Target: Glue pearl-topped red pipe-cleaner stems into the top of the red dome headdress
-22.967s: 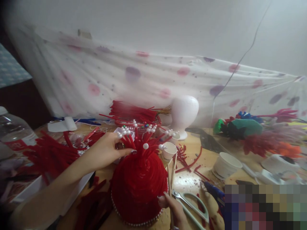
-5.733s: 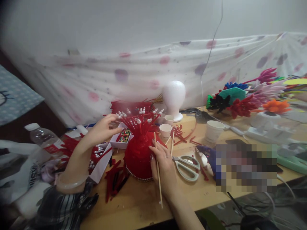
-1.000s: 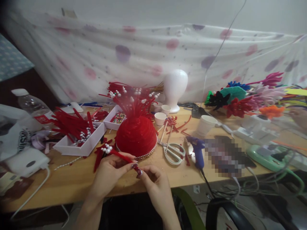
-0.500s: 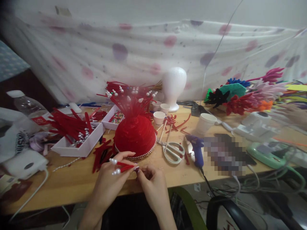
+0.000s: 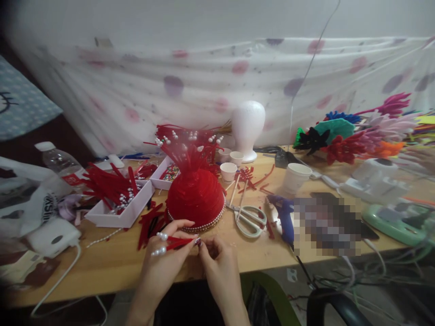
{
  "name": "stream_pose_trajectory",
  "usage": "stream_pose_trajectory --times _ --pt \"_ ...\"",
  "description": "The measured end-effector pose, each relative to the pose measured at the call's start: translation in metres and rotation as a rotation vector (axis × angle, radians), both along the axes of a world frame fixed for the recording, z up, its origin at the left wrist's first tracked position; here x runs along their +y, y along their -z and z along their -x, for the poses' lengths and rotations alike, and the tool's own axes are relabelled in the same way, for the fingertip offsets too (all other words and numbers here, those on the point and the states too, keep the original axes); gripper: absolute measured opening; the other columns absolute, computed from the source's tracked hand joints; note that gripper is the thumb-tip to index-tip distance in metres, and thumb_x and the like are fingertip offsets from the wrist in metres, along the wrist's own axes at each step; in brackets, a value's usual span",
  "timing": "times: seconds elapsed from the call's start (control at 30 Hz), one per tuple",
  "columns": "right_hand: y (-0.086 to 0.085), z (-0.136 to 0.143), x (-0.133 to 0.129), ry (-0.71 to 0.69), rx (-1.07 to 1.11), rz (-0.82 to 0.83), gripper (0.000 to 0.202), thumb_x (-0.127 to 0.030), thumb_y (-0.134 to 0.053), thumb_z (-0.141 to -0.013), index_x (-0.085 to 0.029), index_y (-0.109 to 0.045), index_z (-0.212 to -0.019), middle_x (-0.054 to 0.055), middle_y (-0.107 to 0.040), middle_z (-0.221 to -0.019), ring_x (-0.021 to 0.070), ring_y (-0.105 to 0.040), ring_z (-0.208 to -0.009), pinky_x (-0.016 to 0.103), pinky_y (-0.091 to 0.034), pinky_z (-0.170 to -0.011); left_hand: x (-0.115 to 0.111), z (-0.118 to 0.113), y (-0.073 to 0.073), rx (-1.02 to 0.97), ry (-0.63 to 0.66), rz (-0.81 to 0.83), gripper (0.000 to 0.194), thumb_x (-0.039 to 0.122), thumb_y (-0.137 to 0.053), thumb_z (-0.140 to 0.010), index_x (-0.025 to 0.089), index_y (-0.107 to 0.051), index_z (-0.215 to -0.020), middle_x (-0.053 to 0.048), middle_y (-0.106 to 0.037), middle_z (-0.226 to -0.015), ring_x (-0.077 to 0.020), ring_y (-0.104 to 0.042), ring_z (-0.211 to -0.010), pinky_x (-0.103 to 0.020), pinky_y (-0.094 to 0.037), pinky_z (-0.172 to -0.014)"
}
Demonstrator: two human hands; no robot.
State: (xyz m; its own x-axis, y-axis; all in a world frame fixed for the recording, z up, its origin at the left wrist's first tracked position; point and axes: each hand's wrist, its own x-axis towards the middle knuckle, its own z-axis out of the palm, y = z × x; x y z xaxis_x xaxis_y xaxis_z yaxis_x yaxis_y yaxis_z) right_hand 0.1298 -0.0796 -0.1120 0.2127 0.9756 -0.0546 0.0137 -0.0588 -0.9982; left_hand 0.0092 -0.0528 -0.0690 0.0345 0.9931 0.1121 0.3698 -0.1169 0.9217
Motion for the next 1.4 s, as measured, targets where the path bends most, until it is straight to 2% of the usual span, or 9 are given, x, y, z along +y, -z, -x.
stream_pose_trajectory --times 0.1,0.27,0.37,0.6,0.77,1.0,1.17,1.23,1.4 --pt "-0.001 -0.001 0.001 0.011 0.022 0.027 0.050 -0.064 -0.067 -0.071 -0.015 -0.065 -0.067 0.001 -0.058 -0.055 0.0098 -0.045 -0.044 0.021 -0.035 -0.038 0.001 0.000 0.001 -0.006 0.005 -0.007 0.026 0.011 -0.068 -0.073 0.026 -0.071 -0.094 0.002 -0.077 -0.076 -0.0188 -0.073 -0.076 -0.027 -0.054 -0.075" --pt "-0.002 -0.002 0.003 0.060 0.053 0.042 0.051 -0.067 -0.068 -0.065 -0.016 -0.063 -0.064 -0.003 -0.051 -0.049 0.0090 -0.043 -0.039 0.021 -0.036 -0.036 0.005 0.003 0.004 0.002 0.022 -0.141 0.010 0.015 -0.069 -0.075 0.024 -0.073 -0.074 0.000 -0.077 -0.076 -0.0186 -0.072 -0.072 -0.025 -0.055 -0.070" --pt "0.002 -0.002 0.004 0.062 0.060 0.046 0.051 -0.067 -0.068 -0.064 -0.016 -0.062 -0.063 -0.003 -0.052 -0.051 0.0097 -0.045 -0.041 0.022 -0.038 -0.036 0.004 0.003 0.004 -0.038 0.027 -0.202 0.012 0.015 -0.067 -0.078 0.024 -0.076 -0.076 -0.001 -0.078 -0.079 -0.0196 -0.072 -0.074 -0.026 -0.056 -0.072" --pt "0.009 -0.007 0.001 -0.083 0.027 -0.054 0.036 -0.051 -0.064 -0.078 -0.017 -0.060 -0.068 -0.001 -0.056 -0.058 0.0132 -0.053 -0.053 0.024 -0.043 -0.047 0.000 -0.001 0.001 -0.160 0.010 -0.214 0.008 0.020 -0.069 -0.080 0.022 -0.077 -0.082 -0.003 -0.077 -0.082 -0.0191 -0.072 -0.076 -0.023 -0.057 -0.073" --pt "-0.015 -0.026 -0.001 -0.131 -0.191 -0.295 0.021 -0.031 -0.067 -0.080 -0.023 -0.073 -0.098 0.006 -0.072 -0.098 0.0203 -0.063 -0.088 0.029 -0.048 -0.075 0.006 0.001 -0.008 -0.043 0.223 -0.304 0.008 0.018 -0.067 -0.082 0.020 -0.073 -0.078 -0.004 -0.071 -0.080 -0.0173 -0.068 -0.076 -0.022 -0.053 -0.069" --pt "-0.048 -0.040 0.013 -0.146 -0.393 -0.382 0.007 -0.026 -0.069 -0.076 -0.024 -0.073 -0.070 0.000 -0.069 -0.065 0.0163 -0.058 -0.062 0.026 -0.041 -0.057 0.015 0.000 -0.035 0.021 0.418 -0.322 0.005 0.018 -0.072 -0.080 0.020 -0.072 -0.075 -0.003 -0.071 -0.075 -0.0170 -0.066 -0.071 -0.024 -0.050 -0.066" --pt "-0.060 -0.050 0.031 -0.146 -0.372 -0.434 0.004 -0.025 -0.072 -0.075 -0.024 -0.075 -0.073 0.000 -0.073 -0.068 0.0168 -0.063 -0.063 0.028 -0.046 -0.061 0.028 0.015 -0.051 0.122 0.395 -0.416 0.016 0.019 -0.074 -0.079 0.023 -0.073 -0.094 -0.002 -0.072 -0.087 -0.0145 -0.066 -0.073 -0.021 -0.050 -0.063" --pt "-0.070 -0.058 0.041 -0.090 -0.305 -0.459 0.006 -0.028 -0.073 -0.075 -0.024 -0.077 -0.078 0.003 -0.076 -0.078 0.0192 -0.067 -0.071 0.031 -0.051 -0.067 0.040 0.027 -0.054 0.189 0.347 -0.451 0.013 0.019 -0.069 -0.083 0.022 -0.072 -0.095 -0.001 -0.070 -0.083 -0.0123 -0.063 -0.066 -0.019 -0.046 -0.055" --pt "-0.102 -0.075 0.087 0.107 -0.216 -0.562 0.016 -0.034 -0.074 -0.074 -0.020 -0.075 -0.081 0.003 -0.073 -0.071 0.0161 -0.065 -0.061 0.030 -0.053 -0.058 0.078 0.049 -0.053 0.374 0.226 -0.586 0.013 0.019 -0.059 -0.089 0.019 -0.069 -0.097 -0.001 -0.068 -0.083 -0.0145 -0.062 -0.072 -0.026 -0.049 -0.067"
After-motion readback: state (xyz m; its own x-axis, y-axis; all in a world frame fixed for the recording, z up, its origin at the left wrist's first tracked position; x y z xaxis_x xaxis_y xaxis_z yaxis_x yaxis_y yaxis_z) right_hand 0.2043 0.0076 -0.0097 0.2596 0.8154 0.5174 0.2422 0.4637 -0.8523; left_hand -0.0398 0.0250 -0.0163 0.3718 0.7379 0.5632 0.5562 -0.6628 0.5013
